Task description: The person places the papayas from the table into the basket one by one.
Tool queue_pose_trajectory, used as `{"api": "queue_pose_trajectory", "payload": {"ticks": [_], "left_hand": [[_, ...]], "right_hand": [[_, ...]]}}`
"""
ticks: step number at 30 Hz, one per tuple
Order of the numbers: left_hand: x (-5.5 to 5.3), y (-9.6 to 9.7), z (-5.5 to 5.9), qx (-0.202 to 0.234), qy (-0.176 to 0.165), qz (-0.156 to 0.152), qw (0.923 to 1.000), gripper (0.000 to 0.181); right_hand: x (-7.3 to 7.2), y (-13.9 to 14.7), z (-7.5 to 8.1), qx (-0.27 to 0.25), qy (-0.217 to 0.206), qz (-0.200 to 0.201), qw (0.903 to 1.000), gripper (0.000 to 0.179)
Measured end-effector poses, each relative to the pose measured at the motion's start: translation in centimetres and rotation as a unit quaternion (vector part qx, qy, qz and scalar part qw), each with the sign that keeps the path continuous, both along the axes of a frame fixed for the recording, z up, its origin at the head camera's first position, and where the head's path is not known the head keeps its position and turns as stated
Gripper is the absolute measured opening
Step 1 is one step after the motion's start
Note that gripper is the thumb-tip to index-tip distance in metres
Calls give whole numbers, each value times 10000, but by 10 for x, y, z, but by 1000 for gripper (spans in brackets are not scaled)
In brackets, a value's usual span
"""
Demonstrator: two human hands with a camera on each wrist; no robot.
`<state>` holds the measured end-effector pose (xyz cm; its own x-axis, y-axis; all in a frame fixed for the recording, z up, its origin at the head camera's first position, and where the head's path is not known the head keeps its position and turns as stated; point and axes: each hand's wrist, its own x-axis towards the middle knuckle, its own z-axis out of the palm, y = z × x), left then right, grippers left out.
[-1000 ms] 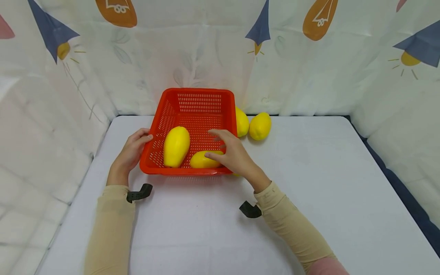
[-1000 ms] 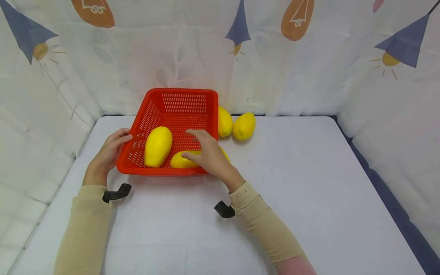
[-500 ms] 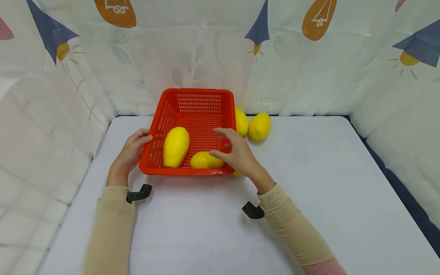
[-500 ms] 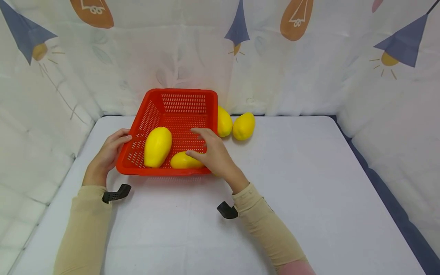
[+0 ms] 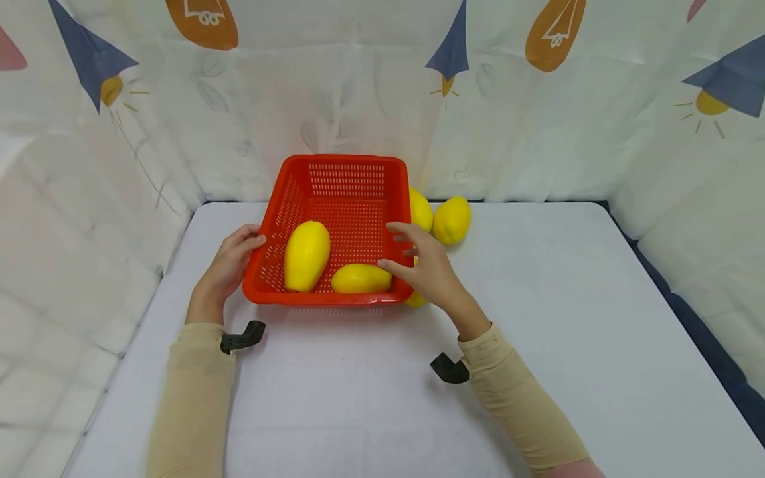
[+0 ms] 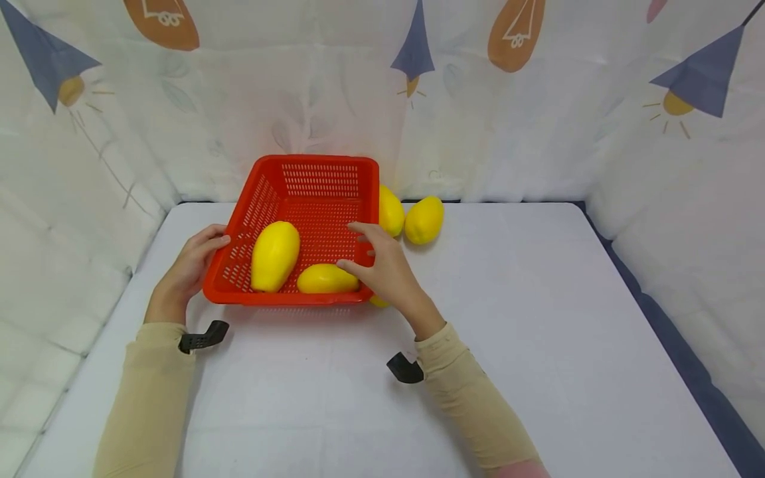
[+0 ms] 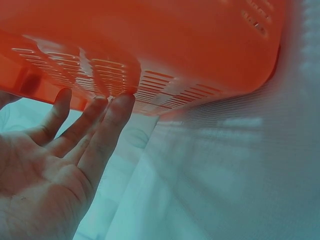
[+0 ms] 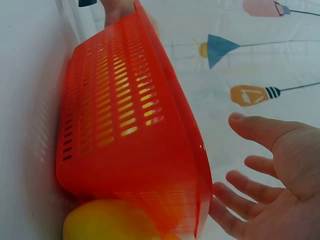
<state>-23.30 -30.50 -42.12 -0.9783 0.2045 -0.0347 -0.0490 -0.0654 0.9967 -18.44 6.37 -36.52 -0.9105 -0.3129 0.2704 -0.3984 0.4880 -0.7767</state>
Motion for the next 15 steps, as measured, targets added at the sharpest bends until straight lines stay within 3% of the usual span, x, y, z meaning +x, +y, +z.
{"api": "queue_pose_trajectory", "payload": {"ticks": [15], "left_hand": [[1, 0, -1, -124, -31, 66, 9999, 17]], "right_hand": [[0, 16, -4, -136, 52, -135, 9998, 58]]}}
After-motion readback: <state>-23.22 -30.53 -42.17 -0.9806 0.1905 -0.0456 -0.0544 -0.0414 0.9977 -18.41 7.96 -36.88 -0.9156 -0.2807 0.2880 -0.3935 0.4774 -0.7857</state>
